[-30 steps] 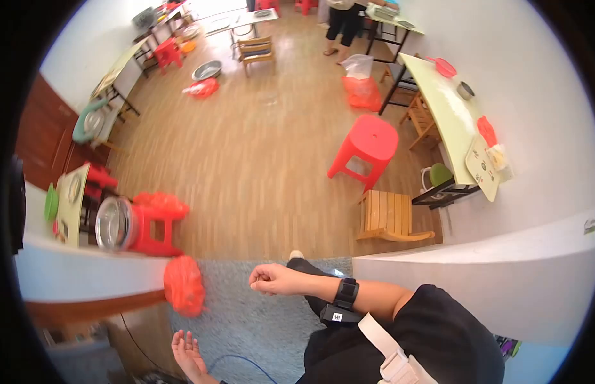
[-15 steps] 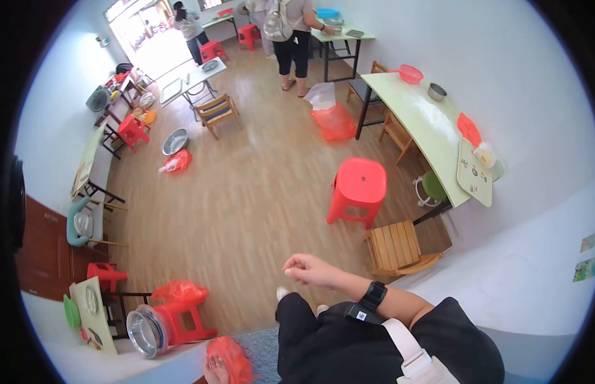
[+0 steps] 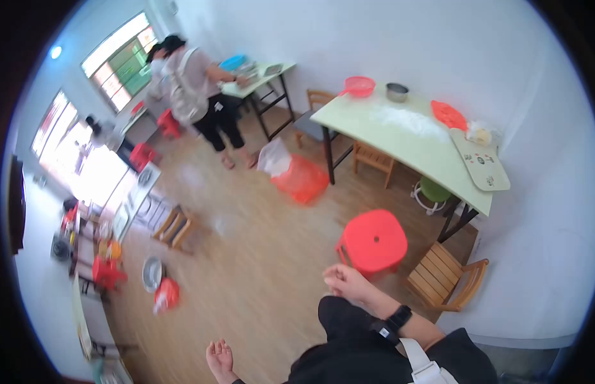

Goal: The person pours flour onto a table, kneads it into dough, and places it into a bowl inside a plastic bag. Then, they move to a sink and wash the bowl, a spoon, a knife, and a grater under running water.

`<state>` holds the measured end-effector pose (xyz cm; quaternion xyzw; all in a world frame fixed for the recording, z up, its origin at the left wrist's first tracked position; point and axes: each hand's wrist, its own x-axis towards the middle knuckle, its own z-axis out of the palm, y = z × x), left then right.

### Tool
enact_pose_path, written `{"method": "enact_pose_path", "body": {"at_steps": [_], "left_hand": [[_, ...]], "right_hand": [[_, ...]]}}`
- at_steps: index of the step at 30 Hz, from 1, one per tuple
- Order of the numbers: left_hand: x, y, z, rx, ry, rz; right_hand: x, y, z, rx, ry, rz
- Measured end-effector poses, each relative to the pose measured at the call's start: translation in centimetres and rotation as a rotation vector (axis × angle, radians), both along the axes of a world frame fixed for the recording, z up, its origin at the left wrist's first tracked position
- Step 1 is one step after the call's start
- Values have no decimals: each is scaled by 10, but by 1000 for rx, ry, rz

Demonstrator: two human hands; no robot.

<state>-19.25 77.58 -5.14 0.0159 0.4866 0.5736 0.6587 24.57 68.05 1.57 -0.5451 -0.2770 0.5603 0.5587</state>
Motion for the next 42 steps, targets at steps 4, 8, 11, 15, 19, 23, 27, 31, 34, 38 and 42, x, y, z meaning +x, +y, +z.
{"method": "enact_pose_path", "body": {"at_steps": [4,8,11,15,19,23,27,31,34,38,42], "left_hand": [[102,173,37,127,41,-346],[176,307,36,267,139,-490],[204,358,28,190,100,-595],[248,403,43,6,114,-614],[311,487,8,-64,75,-711],[436,612,-38,44,97,-888],[641,637,11,217,120,-1091],[806,593,60,302,103,-1536],[899,558,68,284,41,-1727],[975,509,64,272,20,-1771],[1015,471,50,135,87,-1819]], "right_hand": [[71,68,-33,-102,-5,-244],[122,175,-64,-89,-15,-503],[139,235,-46,-82,-60,-531],[183,297,-35,-67,-137,-278],[249,320,-35,-101,-132,-451],[308,318,-60,-101,-43,-719],[358,307,-40,-255,-48,-876],[389,276,-39,-126,-29,-1130],[406,239,-46,-226,-2,-1358],[465,183,-49,-339,55,-1377],[582,136,-66,-311,-143,-1349]]}}
